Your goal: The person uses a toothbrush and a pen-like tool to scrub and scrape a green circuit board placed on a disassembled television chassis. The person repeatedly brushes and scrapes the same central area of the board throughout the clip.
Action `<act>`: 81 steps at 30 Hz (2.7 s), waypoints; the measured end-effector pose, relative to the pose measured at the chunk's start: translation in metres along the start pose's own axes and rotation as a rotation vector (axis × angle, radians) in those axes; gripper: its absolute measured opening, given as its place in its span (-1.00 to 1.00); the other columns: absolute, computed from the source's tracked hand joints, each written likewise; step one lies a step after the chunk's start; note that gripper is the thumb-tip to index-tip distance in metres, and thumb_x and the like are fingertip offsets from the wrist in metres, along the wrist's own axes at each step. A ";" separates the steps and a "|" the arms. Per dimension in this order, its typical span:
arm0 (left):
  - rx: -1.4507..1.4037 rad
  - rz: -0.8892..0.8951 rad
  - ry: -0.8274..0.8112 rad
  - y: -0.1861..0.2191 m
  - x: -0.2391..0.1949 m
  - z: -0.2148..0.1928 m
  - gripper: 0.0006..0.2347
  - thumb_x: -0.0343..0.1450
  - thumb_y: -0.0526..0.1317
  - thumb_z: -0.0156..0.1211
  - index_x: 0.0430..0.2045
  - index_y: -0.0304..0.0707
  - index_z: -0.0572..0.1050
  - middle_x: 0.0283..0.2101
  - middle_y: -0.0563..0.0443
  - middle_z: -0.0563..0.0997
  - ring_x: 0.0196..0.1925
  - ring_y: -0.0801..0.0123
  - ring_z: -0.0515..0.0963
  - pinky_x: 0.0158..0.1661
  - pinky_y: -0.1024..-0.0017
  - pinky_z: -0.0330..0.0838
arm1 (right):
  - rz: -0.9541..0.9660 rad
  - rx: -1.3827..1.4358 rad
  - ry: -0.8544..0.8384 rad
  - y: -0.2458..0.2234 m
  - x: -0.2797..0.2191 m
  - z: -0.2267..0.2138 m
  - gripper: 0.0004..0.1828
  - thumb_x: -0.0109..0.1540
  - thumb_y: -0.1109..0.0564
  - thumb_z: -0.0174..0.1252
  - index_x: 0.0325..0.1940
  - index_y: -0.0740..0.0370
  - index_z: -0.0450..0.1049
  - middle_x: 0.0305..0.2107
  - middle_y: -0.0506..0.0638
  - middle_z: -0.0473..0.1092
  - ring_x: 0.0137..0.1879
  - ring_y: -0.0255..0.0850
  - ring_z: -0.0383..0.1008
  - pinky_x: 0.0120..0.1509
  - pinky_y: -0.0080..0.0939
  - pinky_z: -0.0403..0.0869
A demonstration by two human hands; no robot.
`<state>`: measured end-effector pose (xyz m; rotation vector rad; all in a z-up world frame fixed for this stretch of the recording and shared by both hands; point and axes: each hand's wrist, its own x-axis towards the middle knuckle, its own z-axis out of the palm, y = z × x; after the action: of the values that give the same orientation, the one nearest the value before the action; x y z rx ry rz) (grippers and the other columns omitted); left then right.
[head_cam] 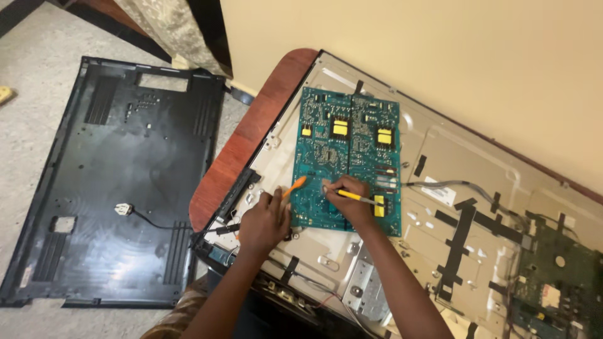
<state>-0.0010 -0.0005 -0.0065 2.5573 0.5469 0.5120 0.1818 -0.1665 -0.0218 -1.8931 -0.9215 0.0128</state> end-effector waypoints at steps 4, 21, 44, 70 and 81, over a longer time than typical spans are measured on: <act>0.028 0.002 -0.074 0.008 -0.012 0.005 -0.60 0.44 -0.09 0.17 0.10 -0.36 0.50 -0.32 -0.14 0.53 -0.59 0.11 0.58 -0.54 0.22 0.49 | -0.028 -0.020 -0.012 0.001 -0.016 -0.010 -0.82 0.08 0.27 0.40 -0.44 0.27 0.48 -0.49 0.02 0.49 -0.39 -0.28 0.53 -0.31 -0.25 0.47; 0.063 0.080 0.012 -0.005 -0.010 0.011 -0.62 0.42 -0.19 0.13 0.11 -0.39 0.49 -0.34 -0.13 0.51 -0.56 0.13 0.57 -0.54 0.23 0.47 | 0.016 -0.035 -0.037 0.000 -0.006 -0.002 -0.79 0.10 0.26 0.43 -0.48 0.27 0.48 -0.51 0.01 0.48 -0.43 -0.28 0.51 -0.34 -0.29 0.44; 0.055 0.074 -0.029 -0.003 -0.009 0.012 -0.54 0.31 -0.25 0.14 0.13 -0.43 0.47 -0.29 -0.16 0.53 -0.55 0.17 0.58 -0.53 0.28 0.50 | 0.050 -0.030 -0.056 -0.006 -0.011 -0.011 -0.85 0.08 0.31 0.40 -0.43 0.29 0.52 -0.49 0.02 0.49 -0.38 -0.26 0.51 -0.27 -0.29 0.46; 0.127 -0.001 -0.041 -0.004 -0.003 0.015 -0.61 0.44 -0.14 0.09 0.11 -0.41 0.47 -0.28 -0.12 0.54 -0.53 0.15 0.62 -0.54 0.26 0.51 | 0.334 0.105 0.621 -0.040 -0.062 0.054 -0.86 0.20 0.30 0.33 -0.15 0.30 0.60 -0.33 0.01 0.57 -0.26 -0.40 0.51 -0.18 -0.41 0.49; 0.118 -0.016 -0.089 -0.001 0.002 0.008 -0.62 0.42 -0.15 0.10 0.07 -0.41 0.48 -0.32 -0.14 0.54 -0.54 0.11 0.60 -0.54 0.25 0.51 | 0.267 -0.117 0.552 -0.055 -0.056 0.042 -0.77 0.11 0.37 0.32 -0.15 0.31 0.60 -0.14 0.08 0.50 -0.28 -0.36 0.53 -0.26 -0.40 0.51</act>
<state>0.0041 -0.0017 -0.0136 2.6707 0.5806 0.3682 0.0937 -0.1554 -0.0215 -1.9666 -0.2992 -0.3921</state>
